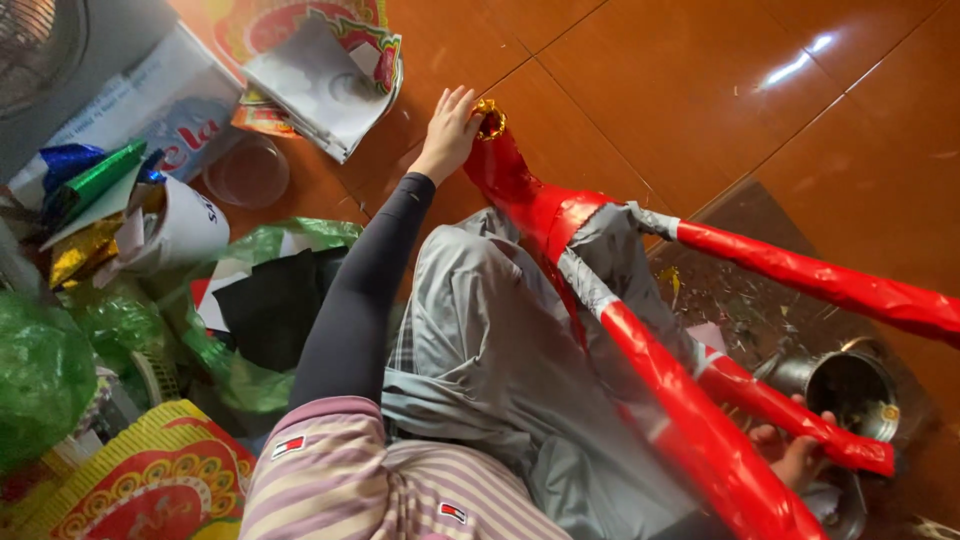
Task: Making traditional paper crafts by gluing and assembling paper onto a frame.
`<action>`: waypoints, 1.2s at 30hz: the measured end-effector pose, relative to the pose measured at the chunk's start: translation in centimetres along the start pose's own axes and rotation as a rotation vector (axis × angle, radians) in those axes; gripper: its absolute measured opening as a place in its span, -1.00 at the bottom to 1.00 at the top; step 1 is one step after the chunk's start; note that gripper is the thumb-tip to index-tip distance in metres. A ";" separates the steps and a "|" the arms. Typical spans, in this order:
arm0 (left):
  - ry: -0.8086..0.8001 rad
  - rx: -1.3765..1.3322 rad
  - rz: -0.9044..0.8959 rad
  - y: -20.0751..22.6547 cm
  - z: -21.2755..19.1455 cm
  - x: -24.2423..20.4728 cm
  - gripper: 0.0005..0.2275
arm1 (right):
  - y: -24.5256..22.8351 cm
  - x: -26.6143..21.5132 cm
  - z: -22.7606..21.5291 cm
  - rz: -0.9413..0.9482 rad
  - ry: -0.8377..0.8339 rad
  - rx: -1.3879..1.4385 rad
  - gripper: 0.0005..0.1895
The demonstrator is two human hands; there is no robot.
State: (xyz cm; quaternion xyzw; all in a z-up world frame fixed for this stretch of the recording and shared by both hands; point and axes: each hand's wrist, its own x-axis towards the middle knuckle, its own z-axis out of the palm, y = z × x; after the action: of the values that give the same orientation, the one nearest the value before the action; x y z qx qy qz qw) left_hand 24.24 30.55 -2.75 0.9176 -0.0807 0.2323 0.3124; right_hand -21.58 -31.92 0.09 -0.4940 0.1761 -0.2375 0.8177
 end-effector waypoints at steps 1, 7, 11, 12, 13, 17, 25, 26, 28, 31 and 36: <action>-0.033 -0.024 0.003 -0.3 0.5 0.3 -0.61 | 0.5 0.6 1.2 0.009 0.005 0.003 -0.38; -0.157 0.038 -0.046 2.8 -1.3 0.8 -0.64 | 2.0 0.9 1.1 -0.010 -0.017 0.064 -0.42; -0.195 0.179 0.065 3.2 -1.9 0.7 -0.65 | 2.3 0.7 1.0 -0.015 -0.009 0.071 -0.36; -0.202 0.180 0.066 3.0 -1.8 0.9 -0.65 | 2.2 0.7 1.3 -0.011 -0.002 0.071 -0.36; -0.206 0.295 0.125 2.9 -1.7 1.0 -0.63 | 2.1 0.5 1.5 -0.015 0.006 0.063 -0.38; -0.276 0.564 0.221 3.5 -2.1 2.9 -0.68 | 1.4 0.1 3.3 -0.021 -0.006 0.025 -0.37; -0.481 0.432 0.434 1.6 1.4 6.7 -0.70 | 1.4 -0.1 2.9 0.000 -0.023 0.083 -0.38; -0.645 0.418 0.336 1.8 1.7 7.0 -0.80 | 1.2 -0.2 3.2 -0.006 -0.026 0.056 -0.40; -0.646 0.504 0.360 2.0 2.0 7.2 -0.89 | 0.9 -0.3 3.7 0.010 -0.027 0.060 -0.40; -0.616 0.569 0.403 2.1 1.8 7.0 -0.92 | 0.9 -0.5 3.9 0.016 -0.031 0.049 -0.40; -0.624 0.573 0.398 2.7 1.3 7.1 -0.92 | 1.2 -0.4 3.2 0.018 -0.023 0.057 -0.40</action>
State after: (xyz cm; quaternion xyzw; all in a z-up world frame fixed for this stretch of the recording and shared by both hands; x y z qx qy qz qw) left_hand 30.17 27.62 1.23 0.9595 -0.2779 0.0134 -0.0433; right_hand -19.98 -28.88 0.48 -0.4716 0.1642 -0.2291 0.8355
